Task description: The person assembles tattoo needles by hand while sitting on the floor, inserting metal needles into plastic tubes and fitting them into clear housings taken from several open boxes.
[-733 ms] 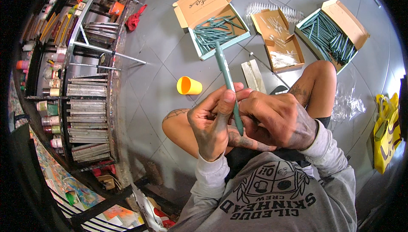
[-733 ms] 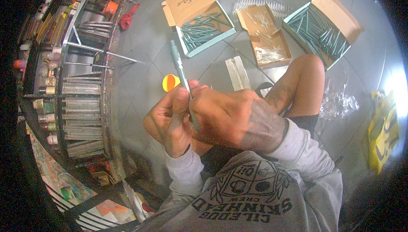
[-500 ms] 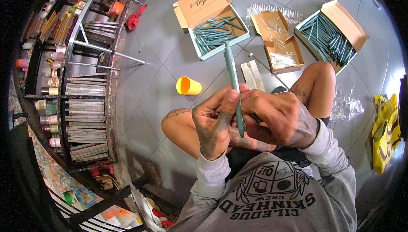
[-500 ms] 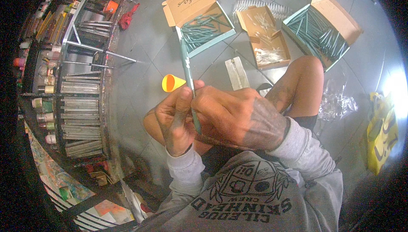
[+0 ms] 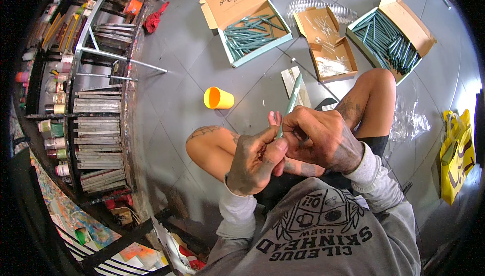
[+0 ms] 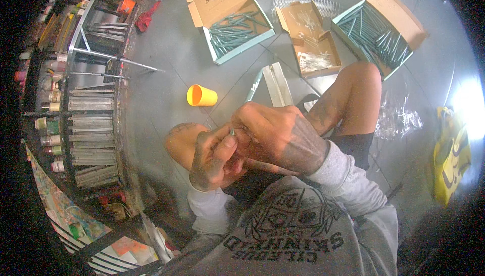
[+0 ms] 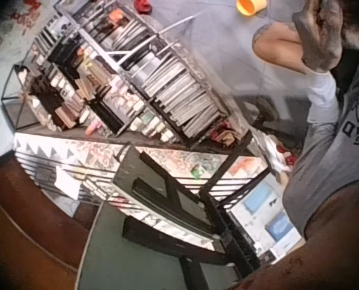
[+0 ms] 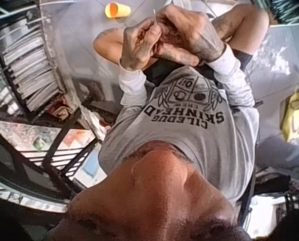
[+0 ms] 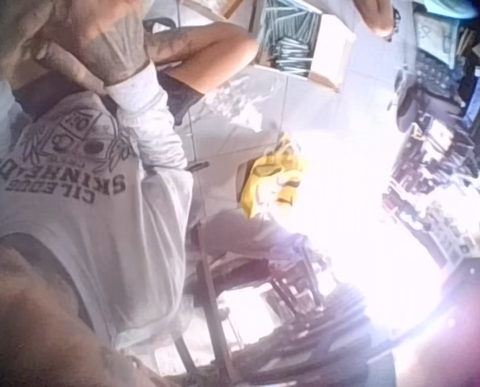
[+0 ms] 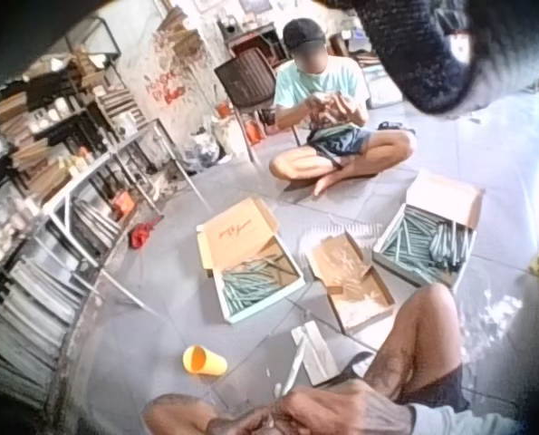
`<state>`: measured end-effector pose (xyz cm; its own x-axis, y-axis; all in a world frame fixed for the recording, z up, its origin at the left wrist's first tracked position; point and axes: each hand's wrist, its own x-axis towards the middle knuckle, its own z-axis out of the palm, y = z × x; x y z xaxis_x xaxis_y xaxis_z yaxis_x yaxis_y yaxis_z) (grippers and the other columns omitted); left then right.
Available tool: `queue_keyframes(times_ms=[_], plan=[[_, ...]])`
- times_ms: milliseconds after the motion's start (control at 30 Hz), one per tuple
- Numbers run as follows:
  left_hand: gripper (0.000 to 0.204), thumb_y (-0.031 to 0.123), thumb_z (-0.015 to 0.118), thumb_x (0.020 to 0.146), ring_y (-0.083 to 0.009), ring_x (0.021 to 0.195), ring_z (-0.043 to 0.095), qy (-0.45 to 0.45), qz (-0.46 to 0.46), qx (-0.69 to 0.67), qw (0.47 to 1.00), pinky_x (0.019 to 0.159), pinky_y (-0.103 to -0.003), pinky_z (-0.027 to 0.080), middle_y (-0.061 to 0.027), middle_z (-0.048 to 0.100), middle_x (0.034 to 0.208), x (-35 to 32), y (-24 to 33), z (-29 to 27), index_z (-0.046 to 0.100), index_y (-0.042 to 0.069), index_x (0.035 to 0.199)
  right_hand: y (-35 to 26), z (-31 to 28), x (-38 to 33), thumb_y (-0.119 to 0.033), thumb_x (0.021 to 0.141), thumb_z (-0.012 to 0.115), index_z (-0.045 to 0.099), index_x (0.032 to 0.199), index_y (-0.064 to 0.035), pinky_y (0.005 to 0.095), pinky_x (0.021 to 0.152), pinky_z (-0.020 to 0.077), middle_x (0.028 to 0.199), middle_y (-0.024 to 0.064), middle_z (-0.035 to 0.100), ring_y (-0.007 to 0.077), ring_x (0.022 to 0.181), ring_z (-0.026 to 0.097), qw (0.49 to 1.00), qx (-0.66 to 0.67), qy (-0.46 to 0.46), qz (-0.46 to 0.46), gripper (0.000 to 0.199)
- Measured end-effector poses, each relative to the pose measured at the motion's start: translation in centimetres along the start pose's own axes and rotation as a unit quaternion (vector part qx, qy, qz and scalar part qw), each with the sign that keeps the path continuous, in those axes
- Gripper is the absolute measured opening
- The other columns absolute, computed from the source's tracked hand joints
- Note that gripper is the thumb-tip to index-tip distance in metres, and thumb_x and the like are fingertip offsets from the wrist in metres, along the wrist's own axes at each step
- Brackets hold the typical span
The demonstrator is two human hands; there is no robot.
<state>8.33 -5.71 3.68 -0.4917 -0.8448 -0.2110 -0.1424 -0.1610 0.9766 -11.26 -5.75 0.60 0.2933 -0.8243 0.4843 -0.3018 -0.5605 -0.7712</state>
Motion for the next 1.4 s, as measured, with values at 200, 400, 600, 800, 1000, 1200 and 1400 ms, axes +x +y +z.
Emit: queue_keyframes(times_ms=[200, 400, 600, 800, 1000, 1200, 1400], plan=[[0.042, 0.031, 0.044, 0.102, -0.0229, 0.050, 0.056, -0.048, 0.054, 0.159, 0.985, 0.051, -0.035, 0.043, -0.0112, 0.055, 0.058, -0.3, -2.2, -1.0, 0.052, -0.009, 0.111, 0.6, 0.8, -1.2, -0.010, 0.078, 0.075, 0.052, 0.095, -0.0063, 0.0399, 0.054, 0.0491, 0.075, 0.0114, 0.057, 0.0328, 0.064, 0.063, 0.999, 0.039, -0.013, 0.026, 0.029], [0.070, 0.048, 0.037, 0.103, -0.0360, 0.060, 0.060, -0.034, 0.111, 0.356, 0.927, 0.062, -0.044, 0.044, -0.0186, 0.059, 0.066, -0.1, -2.0, -1.1, 0.042, -0.015, 0.133, 1.0, 0.6, -1.1, -0.014, 0.078, 0.076, 0.051, 0.091, -0.0070, 0.0385, 0.051, 0.0486, 0.072, 0.0106, 0.055, 0.0309, 0.061, 0.062, 0.999, 0.021, -0.011, 0.036, 0.028], [0.076, 0.054, 0.035, 0.101, -0.0407, 0.078, 0.062, 0.004, 0.061, 0.394, 0.917, 0.077, -0.048, 0.046, -0.0236, 0.063, 0.084, -0.6, -0.7, -0.6, 0.051, -0.016, 0.126, 1.2, 0.8, -0.6, -0.018, 0.079, 0.074, 0.051, 0.089, -0.0072, 0.0379, 0.050, 0.0484, 0.069, 0.0085, 0.051, 0.0290, 0.058, 0.060, 0.999, -0.005, 0.005, 0.031, 0.027], [0.065, 0.043, 0.037, 0.103, -0.0434, 0.080, 0.062, 0.008, 0.067, 0.412, 0.909, 0.077, -0.049, 0.047, -0.0269, 0.063, 0.090, -0.5, -0.2, -0.3, 0.051, -0.016, 0.126, 1.8, 1.0, -0.6, -0.013, 0.074, 0.073, 0.050, 0.088, -0.0064, 0.0380, 0.047, 0.0480, 0.069, 0.0092, 0.050, 0.0289, 0.055, 0.059, 0.999, -0.027, 0.024, 0.023, 0.028], [0.054, 0.033, 0.040, 0.103, -0.0392, 0.070, 0.062, 0.002, 0.108, 0.445, 0.889, 0.066, -0.047, 0.048, -0.0253, 0.064, 0.091, -0.4, -0.9, -0.6, 0.052, -0.016, 0.122, 2.1, 0.8, -0.2, -0.010, 0.073, 0.072, 0.048, 0.086, -0.0050, 0.0380, 0.045, 0.0485, 0.069, 0.0091, 0.049, 0.0284, 0.052, 0.059, 0.997, -0.066, 0.042, -0.005, 0.028], [0.046, 0.025, 0.042, 0.103, -0.0319, 0.060, 0.058, 0.021, 0.184, 0.490, 0.852, 0.058, -0.043, 0.046, -0.0162, 0.059, 0.069, -0.3, -1.7, -0.6, 0.051, -0.017, 0.120, 2.4, 0.7, 0.0, -0.008, 0.073, 0.071, 0.047, 0.085, -0.0046, 0.0379, 0.045, 0.0492, 0.069, 0.0090, 0.048, 0.0280, 0.052, 0.059, 0.993, -0.101, 0.059, -0.021, 0.027], [0.047, 0.026, 0.042, 0.103, -0.0286, 0.054, 0.055, 0.019, 0.131, 0.400, 0.907, 0.054, -0.041, 0.044, -0.0105, 0.054, 0.059, 0.1, -0.7, -0.1, 0.050, -0.017, 0.120, 2.9, 0.8, 0.1, -0.005, 0.073, 0.068, 0.049, 0.084, -0.0055, 0.0384, 0.045, 0.0496, 0.068, 0.0094, 0.051, 0.0287, 0.053, 0.060, 0.985, -0.147, 0.087, -0.015, 0.023]])
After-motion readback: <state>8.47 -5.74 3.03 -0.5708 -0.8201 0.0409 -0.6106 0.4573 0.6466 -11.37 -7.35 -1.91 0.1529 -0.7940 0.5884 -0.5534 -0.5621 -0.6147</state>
